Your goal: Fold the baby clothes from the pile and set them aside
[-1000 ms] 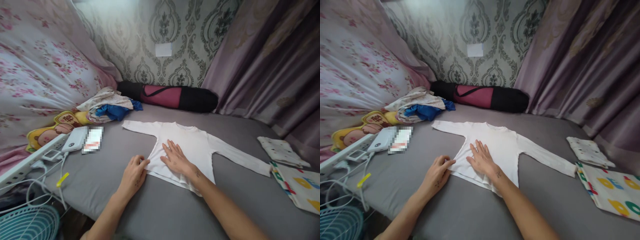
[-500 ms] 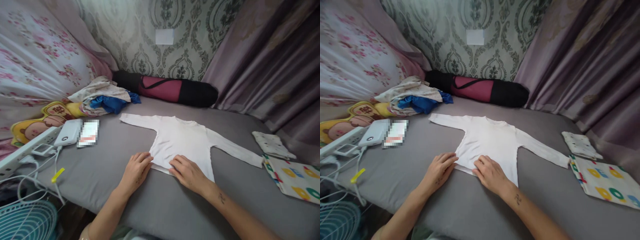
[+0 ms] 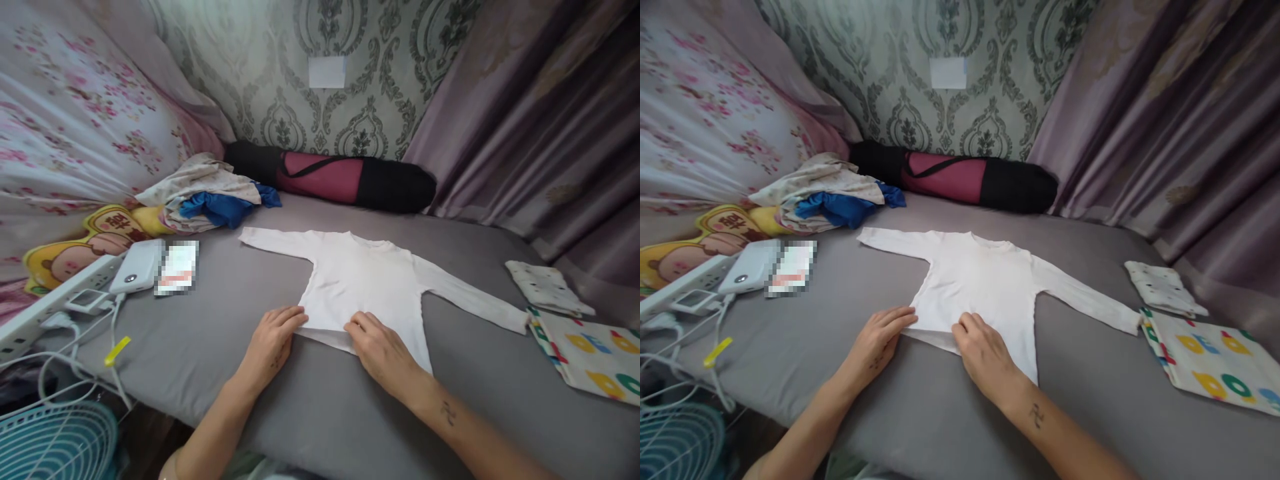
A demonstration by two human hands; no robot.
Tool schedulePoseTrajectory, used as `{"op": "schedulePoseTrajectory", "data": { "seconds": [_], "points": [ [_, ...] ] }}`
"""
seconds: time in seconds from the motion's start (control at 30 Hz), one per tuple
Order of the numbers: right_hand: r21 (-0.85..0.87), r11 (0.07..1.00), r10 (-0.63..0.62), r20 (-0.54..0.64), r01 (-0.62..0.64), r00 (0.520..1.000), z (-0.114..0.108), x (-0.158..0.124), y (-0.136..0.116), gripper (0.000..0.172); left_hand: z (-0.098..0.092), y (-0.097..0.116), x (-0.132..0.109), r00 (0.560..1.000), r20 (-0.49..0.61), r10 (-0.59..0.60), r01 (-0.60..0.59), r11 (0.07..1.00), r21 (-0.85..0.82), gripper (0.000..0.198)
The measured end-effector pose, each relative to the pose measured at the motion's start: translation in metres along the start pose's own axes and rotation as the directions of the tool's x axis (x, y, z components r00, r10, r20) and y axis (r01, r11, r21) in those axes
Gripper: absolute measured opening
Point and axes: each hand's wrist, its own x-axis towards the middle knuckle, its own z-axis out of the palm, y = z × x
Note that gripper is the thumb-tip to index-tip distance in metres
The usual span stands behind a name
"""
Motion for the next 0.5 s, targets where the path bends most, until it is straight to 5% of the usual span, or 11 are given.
{"op": "schedulePoseTrajectory", "data": {
  "seconds": [0.4, 0.5],
  "points": [
    [-0.137, 0.991, 0.030, 0.328, 0.016, 0.944, -0.036, 0.012, -0.008, 0.034, 0.001, 0.001, 0.003, 0.998, 0.024, 0.055, -0.055, 0.999, 0.000, 0.035],
    [-0.164, 0.986, 0.046, 0.450, 0.032, 0.892, -0.051, 0.025, -0.009, 0.030, 0.002, 0.001, 0.002, 0.998, 0.021, 0.054, -0.054, 0.999, -0.009, 0.035]
  ]
}}
